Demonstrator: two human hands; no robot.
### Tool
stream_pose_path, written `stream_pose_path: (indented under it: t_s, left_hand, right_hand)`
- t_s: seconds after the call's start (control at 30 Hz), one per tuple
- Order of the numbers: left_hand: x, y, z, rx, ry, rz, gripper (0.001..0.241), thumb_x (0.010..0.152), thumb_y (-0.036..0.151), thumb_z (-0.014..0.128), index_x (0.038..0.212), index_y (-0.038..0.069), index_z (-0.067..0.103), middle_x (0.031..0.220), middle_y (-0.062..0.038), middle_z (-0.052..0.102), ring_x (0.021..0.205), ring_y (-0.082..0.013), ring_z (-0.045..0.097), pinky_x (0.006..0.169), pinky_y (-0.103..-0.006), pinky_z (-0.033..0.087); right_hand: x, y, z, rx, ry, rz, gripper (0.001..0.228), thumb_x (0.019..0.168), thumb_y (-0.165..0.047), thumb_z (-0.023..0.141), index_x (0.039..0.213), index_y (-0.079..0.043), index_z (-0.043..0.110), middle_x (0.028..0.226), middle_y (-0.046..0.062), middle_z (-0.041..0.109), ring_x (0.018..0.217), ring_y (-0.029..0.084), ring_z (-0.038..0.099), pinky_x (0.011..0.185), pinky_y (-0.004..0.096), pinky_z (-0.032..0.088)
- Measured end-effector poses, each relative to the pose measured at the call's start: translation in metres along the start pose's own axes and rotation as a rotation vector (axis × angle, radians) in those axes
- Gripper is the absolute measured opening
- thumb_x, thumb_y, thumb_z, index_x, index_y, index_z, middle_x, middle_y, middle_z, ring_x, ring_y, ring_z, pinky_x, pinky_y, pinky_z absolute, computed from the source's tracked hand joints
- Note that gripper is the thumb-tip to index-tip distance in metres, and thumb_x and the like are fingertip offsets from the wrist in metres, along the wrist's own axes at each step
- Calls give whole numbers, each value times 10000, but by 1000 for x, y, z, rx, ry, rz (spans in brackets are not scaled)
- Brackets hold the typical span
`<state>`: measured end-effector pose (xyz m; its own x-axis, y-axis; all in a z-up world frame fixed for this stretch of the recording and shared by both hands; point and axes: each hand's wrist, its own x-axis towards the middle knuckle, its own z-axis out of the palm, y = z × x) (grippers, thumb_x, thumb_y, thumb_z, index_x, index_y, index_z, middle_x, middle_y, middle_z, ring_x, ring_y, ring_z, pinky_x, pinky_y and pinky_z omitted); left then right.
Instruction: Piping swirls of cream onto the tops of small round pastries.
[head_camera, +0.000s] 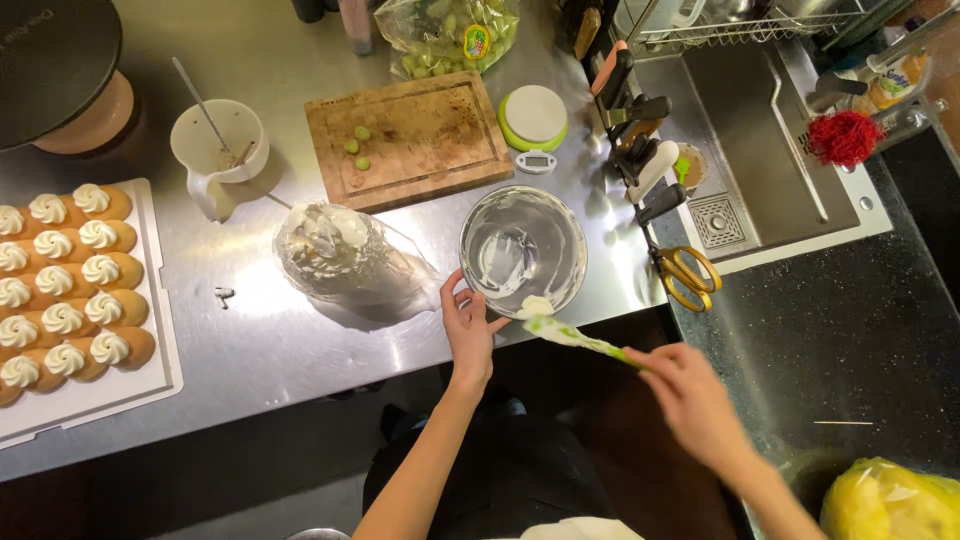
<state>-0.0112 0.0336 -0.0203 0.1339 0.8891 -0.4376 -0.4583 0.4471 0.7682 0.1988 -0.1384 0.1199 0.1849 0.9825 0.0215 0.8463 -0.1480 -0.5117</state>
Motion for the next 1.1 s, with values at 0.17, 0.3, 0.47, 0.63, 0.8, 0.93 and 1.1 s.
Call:
stream_pose_path:
  t_s: [0.17,0.3,0.47,0.63,0.8,0.93,1.1]
  left_hand:
    - [-4,1,3,35,-10,-3,472,1039,57,475,1486,181,385,1176,-72,459,1027,-197,651,829,-423,652]
    - [-4,-6,5,60,3,-21,468,1022,50,465,1464,183,384,1198,-76,483,1042,-212,680,788,-418,683]
    - [1,-3,2,40,73,-16,450,1022,45,481,1449,172,411,1193,-84,489,1051,-218,665,757,-431,638]
    - [-1,-6,5,50,97,-25,436,1027,42,474,1443,169,447,1182,-74,506,1049,-219,677,767,-437,639]
    - [-2,-1,5,60,64,-96,440,1004,33,491,1414,191,465,1118,-55,509,1033,-174,653,742,-410,643]
    - [-16,7,13,128,-37,5,428,1023,46,487,1429,179,465,1110,-55,491,977,-182,640,735,-367,684]
    - [-34,6,32,285,-9,130,455,995,5,518,1423,154,485,1102,-50,476,967,-128,572,714,-345,687]
  right_hand:
    - [38,25,16,452,-15,319,300,964,-136,628,1257,-92,672,990,68,712,807,146,626,721,295,493]
    - [63,84,111,1008,15,421,261,1034,-164,647,1221,10,591,946,87,695,738,140,495,657,292,415]
    - [61,88,84,391,156,263,202,998,-165,660,1135,-22,617,924,109,698,810,186,655,744,336,520]
    - [52,107,45,146,168,-6,189,956,-100,683,1132,-38,658,990,179,645,855,312,650,737,401,520]
    - [68,104,-3,77,87,100,197,956,-153,654,1130,-62,644,1010,141,669,785,329,698,702,420,554]
    - [96,69,-33,-145,118,-138,209,981,-167,621,1161,-69,664,1074,154,676,900,403,669,737,473,543]
    - [91,92,-2,-400,-183,-74,184,986,-207,615,1131,-119,687,953,128,700,861,389,684,709,495,556]
